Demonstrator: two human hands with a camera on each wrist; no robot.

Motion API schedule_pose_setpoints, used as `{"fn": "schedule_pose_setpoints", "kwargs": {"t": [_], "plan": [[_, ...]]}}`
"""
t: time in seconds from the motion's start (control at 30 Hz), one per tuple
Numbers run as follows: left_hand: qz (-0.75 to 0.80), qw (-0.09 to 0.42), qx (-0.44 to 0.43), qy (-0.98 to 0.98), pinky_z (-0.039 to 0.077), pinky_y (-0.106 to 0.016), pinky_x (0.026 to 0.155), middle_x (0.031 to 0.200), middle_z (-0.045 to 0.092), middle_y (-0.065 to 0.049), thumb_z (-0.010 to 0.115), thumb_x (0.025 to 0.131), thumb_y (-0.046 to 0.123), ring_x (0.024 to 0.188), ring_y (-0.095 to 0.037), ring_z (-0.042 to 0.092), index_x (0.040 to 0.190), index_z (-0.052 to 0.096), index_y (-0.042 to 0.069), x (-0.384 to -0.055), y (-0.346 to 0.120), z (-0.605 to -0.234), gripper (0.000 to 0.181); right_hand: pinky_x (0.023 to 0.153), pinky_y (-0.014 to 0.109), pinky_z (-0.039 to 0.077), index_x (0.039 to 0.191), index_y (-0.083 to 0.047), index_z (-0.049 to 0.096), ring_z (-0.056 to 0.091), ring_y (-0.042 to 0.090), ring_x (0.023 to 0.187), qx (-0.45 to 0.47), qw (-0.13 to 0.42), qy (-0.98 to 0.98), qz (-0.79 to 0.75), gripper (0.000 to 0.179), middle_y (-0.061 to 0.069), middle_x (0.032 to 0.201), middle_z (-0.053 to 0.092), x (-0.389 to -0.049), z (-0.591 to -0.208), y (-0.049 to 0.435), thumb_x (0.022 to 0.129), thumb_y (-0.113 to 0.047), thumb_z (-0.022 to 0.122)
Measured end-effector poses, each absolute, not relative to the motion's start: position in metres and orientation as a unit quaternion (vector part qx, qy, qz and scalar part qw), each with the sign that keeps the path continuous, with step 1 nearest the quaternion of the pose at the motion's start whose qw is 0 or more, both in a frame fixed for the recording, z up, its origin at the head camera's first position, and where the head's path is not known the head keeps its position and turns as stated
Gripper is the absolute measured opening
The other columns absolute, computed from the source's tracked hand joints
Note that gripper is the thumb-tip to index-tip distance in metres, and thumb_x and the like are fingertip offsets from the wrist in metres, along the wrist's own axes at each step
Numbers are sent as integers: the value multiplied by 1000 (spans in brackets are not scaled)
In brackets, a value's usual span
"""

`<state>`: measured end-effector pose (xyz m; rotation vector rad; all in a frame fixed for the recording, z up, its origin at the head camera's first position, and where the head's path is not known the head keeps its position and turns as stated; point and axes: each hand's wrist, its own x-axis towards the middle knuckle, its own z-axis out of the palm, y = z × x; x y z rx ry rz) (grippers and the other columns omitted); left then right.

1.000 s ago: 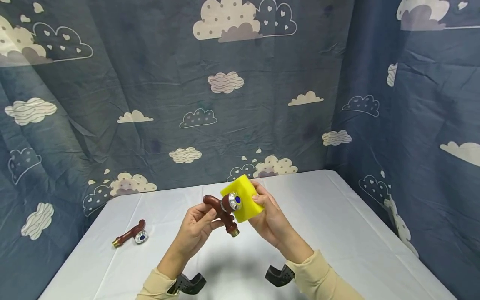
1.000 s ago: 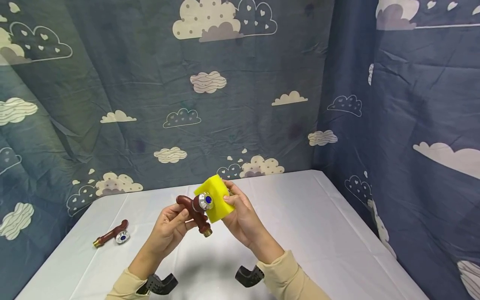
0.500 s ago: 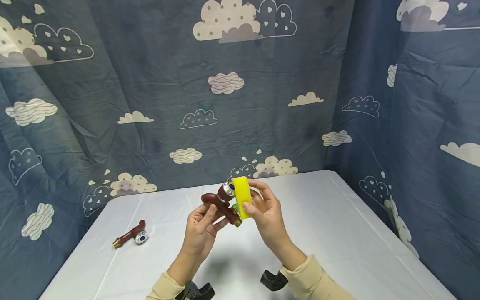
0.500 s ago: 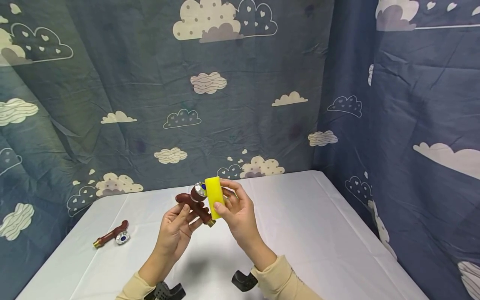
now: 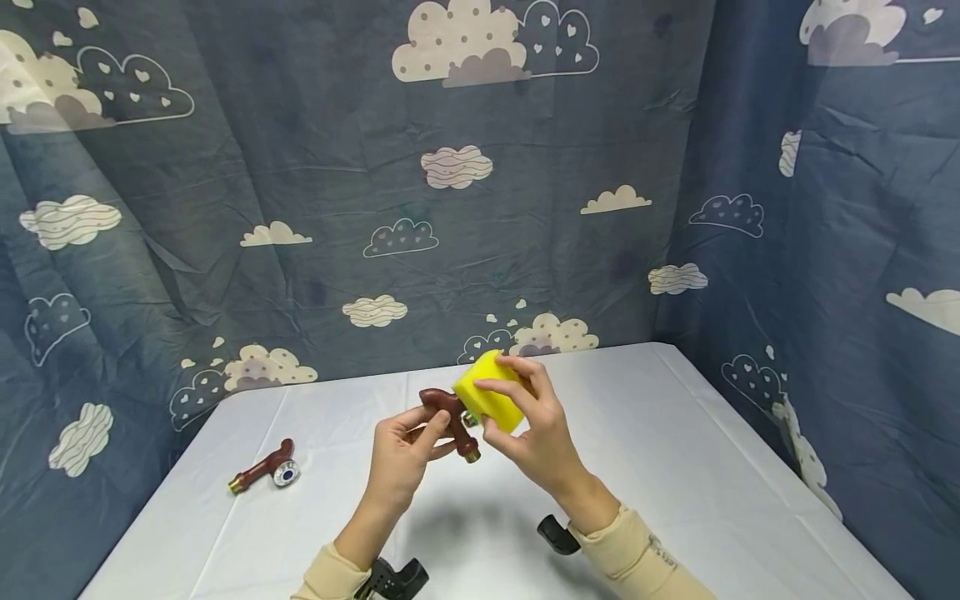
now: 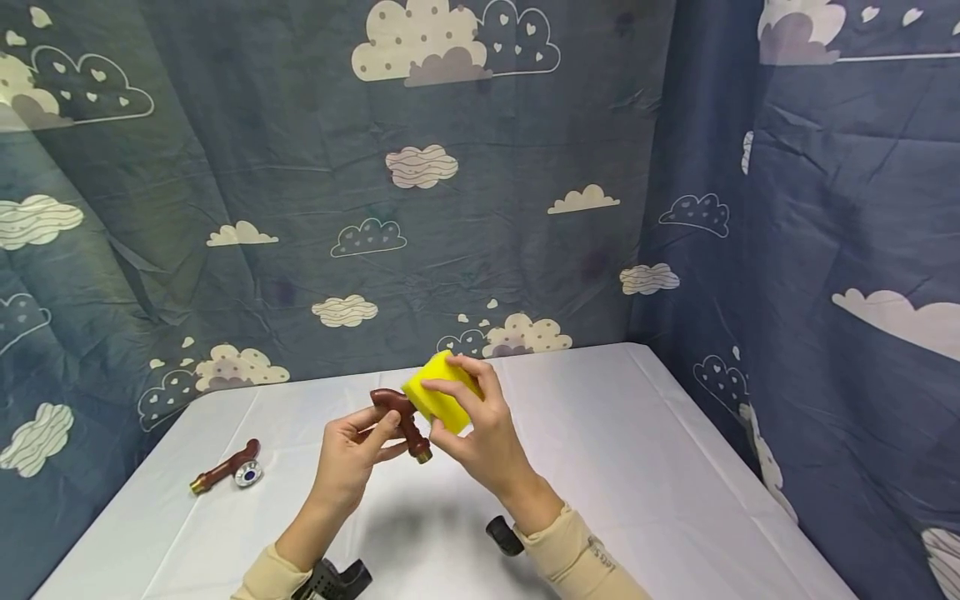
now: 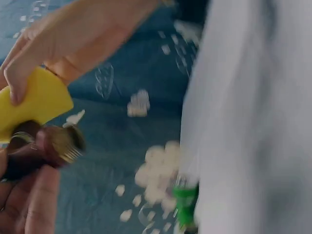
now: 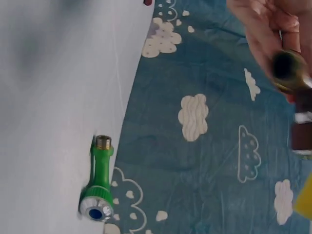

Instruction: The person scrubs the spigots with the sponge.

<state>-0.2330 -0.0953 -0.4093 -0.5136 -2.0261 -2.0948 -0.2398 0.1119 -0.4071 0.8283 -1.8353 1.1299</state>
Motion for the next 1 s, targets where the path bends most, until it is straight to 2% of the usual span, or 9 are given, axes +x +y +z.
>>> {"fn": "schedule_pose_setpoints", "kwargs": {"t": [0.17, 0.23, 0.33, 0.43, 0.6, 0.7, 0.8, 0.87, 1.0], "plan": [[-503, 217, -264, -794, 66, -22, 70, 94, 80, -8, 78, 98, 8, 85, -13, 80, 102, 82, 8, -233, -101, -409, 6, 95, 36, 64, 125, -13, 77, 61, 33, 130, 324, 351, -760, 440, 45, 14, 143, 57, -244, -407, 119, 83, 3, 80], [-417, 261, -310, -813, 63, -16, 69, 93, 79, -5, 80, 96, 6, 82, -11, 79, 103, 82, 11, -234, -105, -408, 9, 93, 39, 64, 125, -13, 77, 61, 33, 130, 322, 321, -776, 438, 44, 14, 143, 58, -245, -407, 122, 83, 1, 79], [-342, 282, -371, -816, 61, -11, 72, 96, 78, -1, 81, 94, 2, 80, -7, 75, 106, 80, 10, -235, -112, -405, 15, 92, 36, 63, 126, -15, 76, 62, 30, 126, 309, 239, -796, 462, 41, 12, 143, 60, -246, -403, 128, 88, -2, 77], [-350, 243, -415, -804, 63, -14, 72, 98, 79, -2, 81, 93, 1, 80, -5, 74, 104, 80, 10, -236, -119, -400, 14, 90, 34, 59, 132, -15, 73, 63, 29, 120, 287, 114, -787, 534, 39, 12, 144, 63, -248, -397, 138, 94, -6, 72], [-460, 129, -436, -762, 68, -30, 69, 102, 81, -8, 76, 98, 1, 86, -10, 77, 111, 81, 12, -237, -128, -394, 18, 89, 30, 56, 139, -13, 65, 63, 24, 112, 261, -60, -691, 671, 39, 9, 137, 66, -251, -394, 153, 102, -9, 58], [-540, 66, -436, -717, 69, -39, 76, 106, 80, -13, 71, 101, -2, 90, -12, 79, 116, 80, 5, -238, -128, -395, 19, 90, 25, 57, 137, -18, 63, 61, 18, 109, 267, -114, -618, 730, 40, 2, 131, 65, -251, -395, 157, 101, -8, 51], [-608, 24, -427, -669, 68, -44, 86, 110, 80, -8, 65, 102, -5, 96, -12, 79, 118, 75, -9, -241, -125, -399, 18, 92, 24, 58, 135, -23, 61, 62, 15, 110, 268, -150, -563, 768, 41, 0, 131, 63, -250, -395, 157, 100, -9, 47], [-640, 11, -417, -645, 67, -44, 87, 112, 80, -2, 63, 104, -5, 99, -12, 79, 118, 70, -18, -242, -124, -401, 20, 93, 26, 59, 135, -24, 59, 62, 16, 111, 261, -164, -544, 780, 41, 1, 131, 62, -248, -394, 157, 99, -9, 46], [-670, 24, -383, -636, 68, -39, 85, 114, 80, 9, 62, 106, -1, 102, -10, 79, 119, 66, -22, -245, -125, -405, 25, 94, 27, 60, 137, -22, 56, 63, 17, 112, 250, -165, -538, 788, 42, 2, 132, 61, -248, -393, 155, 98, -9, 47]]}}
